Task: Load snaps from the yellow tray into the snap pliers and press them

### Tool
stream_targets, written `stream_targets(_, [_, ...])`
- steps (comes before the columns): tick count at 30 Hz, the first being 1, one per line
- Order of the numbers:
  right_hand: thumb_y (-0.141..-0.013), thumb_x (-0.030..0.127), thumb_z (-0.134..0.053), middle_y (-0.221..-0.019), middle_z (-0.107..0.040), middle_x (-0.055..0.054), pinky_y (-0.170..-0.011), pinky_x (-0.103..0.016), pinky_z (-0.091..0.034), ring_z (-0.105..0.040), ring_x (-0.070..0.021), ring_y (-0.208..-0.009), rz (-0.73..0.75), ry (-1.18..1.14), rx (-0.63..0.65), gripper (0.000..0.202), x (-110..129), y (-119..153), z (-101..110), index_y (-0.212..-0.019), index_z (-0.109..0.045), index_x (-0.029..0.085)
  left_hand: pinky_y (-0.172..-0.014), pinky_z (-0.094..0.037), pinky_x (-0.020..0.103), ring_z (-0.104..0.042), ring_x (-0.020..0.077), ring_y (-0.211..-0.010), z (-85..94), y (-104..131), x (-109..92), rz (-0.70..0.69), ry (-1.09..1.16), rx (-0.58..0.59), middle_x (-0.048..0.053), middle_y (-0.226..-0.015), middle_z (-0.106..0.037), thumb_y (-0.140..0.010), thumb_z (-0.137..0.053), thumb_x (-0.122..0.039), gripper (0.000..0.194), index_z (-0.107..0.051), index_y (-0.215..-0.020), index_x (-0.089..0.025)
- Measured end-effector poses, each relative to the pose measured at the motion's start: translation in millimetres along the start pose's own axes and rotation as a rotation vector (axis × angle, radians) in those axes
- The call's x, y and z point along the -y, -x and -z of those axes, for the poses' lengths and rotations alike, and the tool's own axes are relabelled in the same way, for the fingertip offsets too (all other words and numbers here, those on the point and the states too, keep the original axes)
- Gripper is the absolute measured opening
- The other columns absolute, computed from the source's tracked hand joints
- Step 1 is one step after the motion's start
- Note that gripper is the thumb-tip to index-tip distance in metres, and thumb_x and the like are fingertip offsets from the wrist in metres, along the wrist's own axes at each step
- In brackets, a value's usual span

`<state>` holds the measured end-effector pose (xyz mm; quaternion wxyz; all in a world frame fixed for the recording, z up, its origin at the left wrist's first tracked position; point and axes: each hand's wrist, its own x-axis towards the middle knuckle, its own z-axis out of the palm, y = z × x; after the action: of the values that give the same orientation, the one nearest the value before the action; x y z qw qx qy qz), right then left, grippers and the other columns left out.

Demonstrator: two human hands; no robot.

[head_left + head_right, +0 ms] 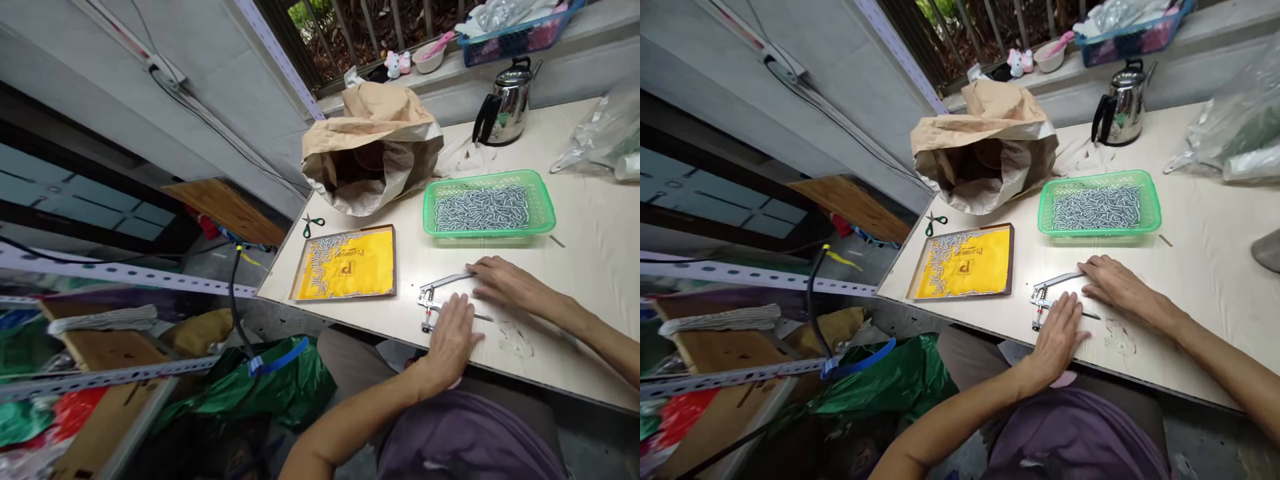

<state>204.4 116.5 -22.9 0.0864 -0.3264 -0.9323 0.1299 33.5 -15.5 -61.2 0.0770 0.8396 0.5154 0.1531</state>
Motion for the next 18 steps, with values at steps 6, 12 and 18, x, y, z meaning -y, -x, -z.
stream_targets(6, [-0.092, 0.017, -0.043, -0.081, -0.061, -0.009, -0.068, -0.031, -0.039, -0.052, -0.0207, -0.078, -0.148, 0.134, -0.043, 0.025, 13, -28, 8, -0.078, -0.064, 0.017, -0.11, -0.038, 0.052, -0.04, 0.0309, -0.136, 0.8, 7, -12, -0.021, 0.107, -0.04, 0.023, -0.135, -0.053, -0.093, -0.047, -0.044, 0.058, -0.042, -0.137, -0.007])
stream_targets(12, [-0.085, 0.008, -0.054, -0.088, -0.06, -0.006, -0.066, -0.029, -0.034, -0.048, -0.0187, -0.085, 0.31, 0.14, 0.064, 0.02, 77, -46, 16, -0.076, -0.066, 0.022, -0.1, -0.048, 0.048, -0.056, 0.0317, -0.119, -2.9, 5, -7, -0.022, 0.194, 0.006, 0.021, -0.122, -0.062, -0.091, -0.049, -0.05, 0.06, -0.051, -0.132, -0.007])
stream_targets(18, [-0.076, 0.013, -0.066, -0.079, -0.058, -0.005, -0.063, -0.033, -0.033, -0.048, -0.0192, -0.079, 0.533, 0.174, 0.073, 0.017, 99, -58, -17, -0.062, -0.061, 0.021, -0.069, -0.058, 0.029, -0.069, 0.0243, -0.08, -12.4, 4, -7, -0.116, 0.09, 0.175, 0.015, -0.098, -0.072, -0.087, -0.051, -0.058, 0.051, -0.072, -0.102, -0.015])
